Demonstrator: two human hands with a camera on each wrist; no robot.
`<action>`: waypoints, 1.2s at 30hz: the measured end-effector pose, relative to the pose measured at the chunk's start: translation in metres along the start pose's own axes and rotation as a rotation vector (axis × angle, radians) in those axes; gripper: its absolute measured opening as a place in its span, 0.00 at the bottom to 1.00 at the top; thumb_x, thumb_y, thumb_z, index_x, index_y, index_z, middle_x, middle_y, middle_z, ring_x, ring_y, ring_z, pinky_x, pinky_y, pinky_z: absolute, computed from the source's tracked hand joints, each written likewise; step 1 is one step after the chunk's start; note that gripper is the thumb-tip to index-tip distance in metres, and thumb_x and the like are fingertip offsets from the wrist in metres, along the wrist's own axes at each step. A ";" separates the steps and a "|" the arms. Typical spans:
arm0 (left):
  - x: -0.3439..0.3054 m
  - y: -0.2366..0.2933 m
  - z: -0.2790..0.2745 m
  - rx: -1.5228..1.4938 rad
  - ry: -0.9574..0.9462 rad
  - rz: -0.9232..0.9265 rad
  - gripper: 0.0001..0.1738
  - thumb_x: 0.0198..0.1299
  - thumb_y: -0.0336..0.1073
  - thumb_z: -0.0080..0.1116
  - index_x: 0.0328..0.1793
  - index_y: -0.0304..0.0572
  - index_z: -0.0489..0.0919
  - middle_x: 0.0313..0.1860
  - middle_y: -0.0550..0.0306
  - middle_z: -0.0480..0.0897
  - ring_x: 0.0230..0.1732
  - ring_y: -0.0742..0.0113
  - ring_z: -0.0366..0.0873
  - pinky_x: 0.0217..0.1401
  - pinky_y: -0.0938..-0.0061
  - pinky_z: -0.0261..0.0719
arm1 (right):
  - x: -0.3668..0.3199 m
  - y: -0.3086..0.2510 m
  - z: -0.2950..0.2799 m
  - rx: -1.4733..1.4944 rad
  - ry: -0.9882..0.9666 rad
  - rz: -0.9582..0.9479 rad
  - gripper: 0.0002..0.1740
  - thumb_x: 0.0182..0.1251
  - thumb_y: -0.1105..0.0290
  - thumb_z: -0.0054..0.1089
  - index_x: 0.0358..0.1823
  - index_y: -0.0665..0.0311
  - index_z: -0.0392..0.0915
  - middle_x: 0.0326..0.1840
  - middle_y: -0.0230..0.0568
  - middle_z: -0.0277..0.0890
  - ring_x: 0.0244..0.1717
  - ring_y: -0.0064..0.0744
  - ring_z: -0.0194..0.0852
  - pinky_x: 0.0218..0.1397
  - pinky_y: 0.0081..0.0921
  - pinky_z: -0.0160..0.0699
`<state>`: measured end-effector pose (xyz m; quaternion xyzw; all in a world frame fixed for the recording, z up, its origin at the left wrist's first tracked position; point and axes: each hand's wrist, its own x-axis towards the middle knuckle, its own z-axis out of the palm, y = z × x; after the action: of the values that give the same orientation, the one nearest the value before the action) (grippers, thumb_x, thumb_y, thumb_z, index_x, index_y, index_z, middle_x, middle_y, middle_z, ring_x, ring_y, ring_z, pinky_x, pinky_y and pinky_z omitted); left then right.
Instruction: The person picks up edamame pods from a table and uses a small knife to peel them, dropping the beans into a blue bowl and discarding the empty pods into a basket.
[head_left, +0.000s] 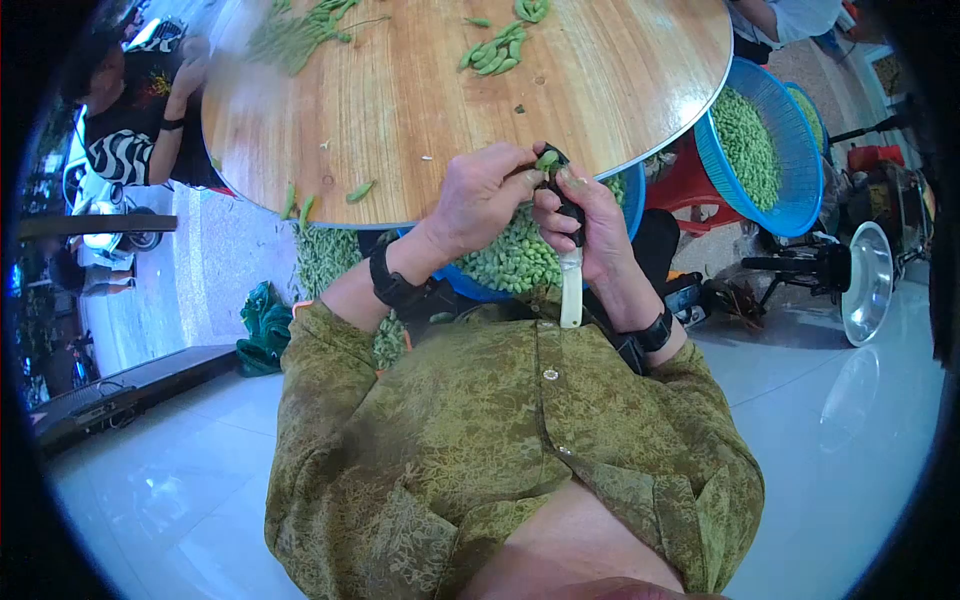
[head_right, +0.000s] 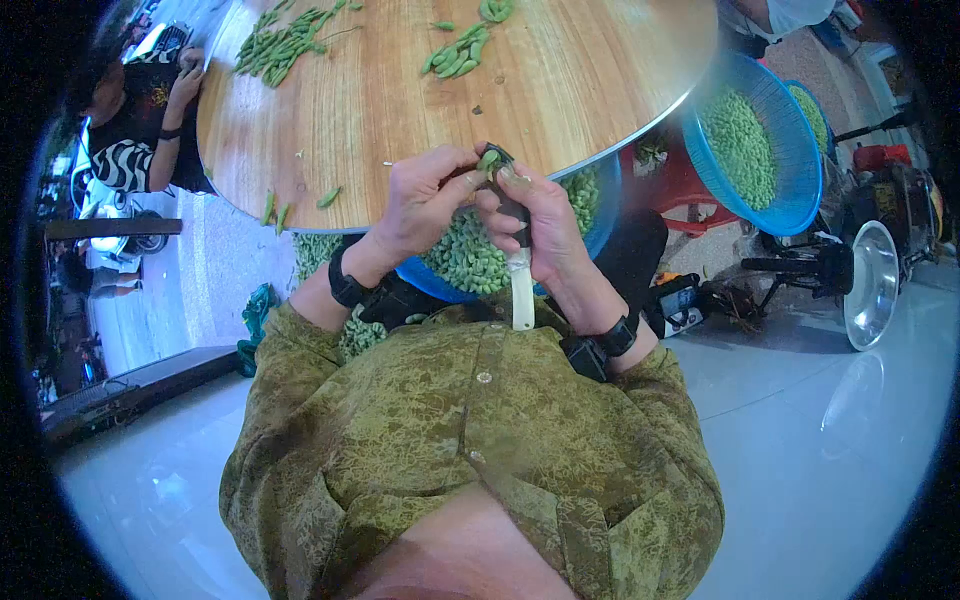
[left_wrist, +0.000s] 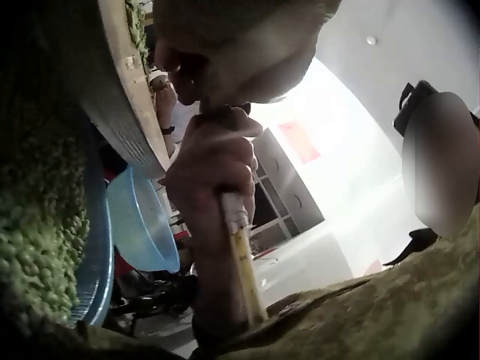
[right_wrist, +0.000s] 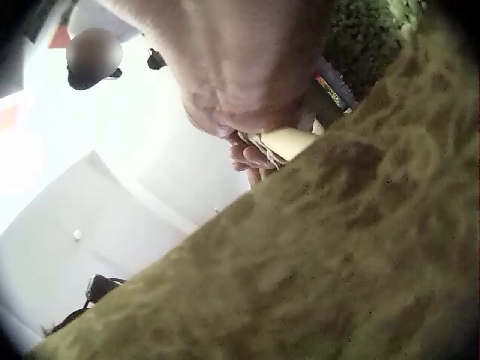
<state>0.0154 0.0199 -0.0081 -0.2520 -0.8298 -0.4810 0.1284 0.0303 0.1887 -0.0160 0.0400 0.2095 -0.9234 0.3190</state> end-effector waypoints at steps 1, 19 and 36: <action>-0.003 -0.003 0.005 -0.238 0.008 -0.168 0.07 0.59 0.29 0.59 0.39 0.31 0.78 0.29 0.53 0.80 0.24 0.64 0.75 0.28 0.71 0.72 | -0.001 0.000 0.000 -0.019 0.011 -0.018 0.20 0.71 0.66 0.52 0.62 0.62 0.68 0.30 0.34 0.72 0.18 0.15 0.58 0.14 0.12 0.56; -0.006 0.018 0.002 0.038 -0.071 -0.297 0.08 0.61 0.29 0.55 0.43 0.33 0.80 0.28 0.48 0.81 0.29 0.67 0.80 0.35 0.71 0.77 | -0.001 0.001 -0.018 -1.774 0.182 -0.964 0.18 0.53 0.78 0.63 0.47 0.70 0.72 0.33 0.47 0.71 0.29 0.43 0.74 0.31 0.31 0.74; -0.014 0.035 -0.115 0.724 -0.830 -0.311 0.09 0.58 0.35 0.53 0.38 0.37 0.79 0.29 0.41 0.79 0.32 0.42 0.79 0.36 0.54 0.76 | -0.012 -0.003 -0.021 -1.779 -0.185 -0.758 0.12 0.53 0.75 0.67 0.37 0.67 0.74 0.26 0.44 0.68 0.24 0.44 0.70 0.25 0.32 0.67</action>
<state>0.0426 -0.0691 0.0692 -0.2347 -0.9499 -0.0402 -0.2025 0.0361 0.2062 -0.0310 -0.3589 0.8043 -0.4683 -0.0710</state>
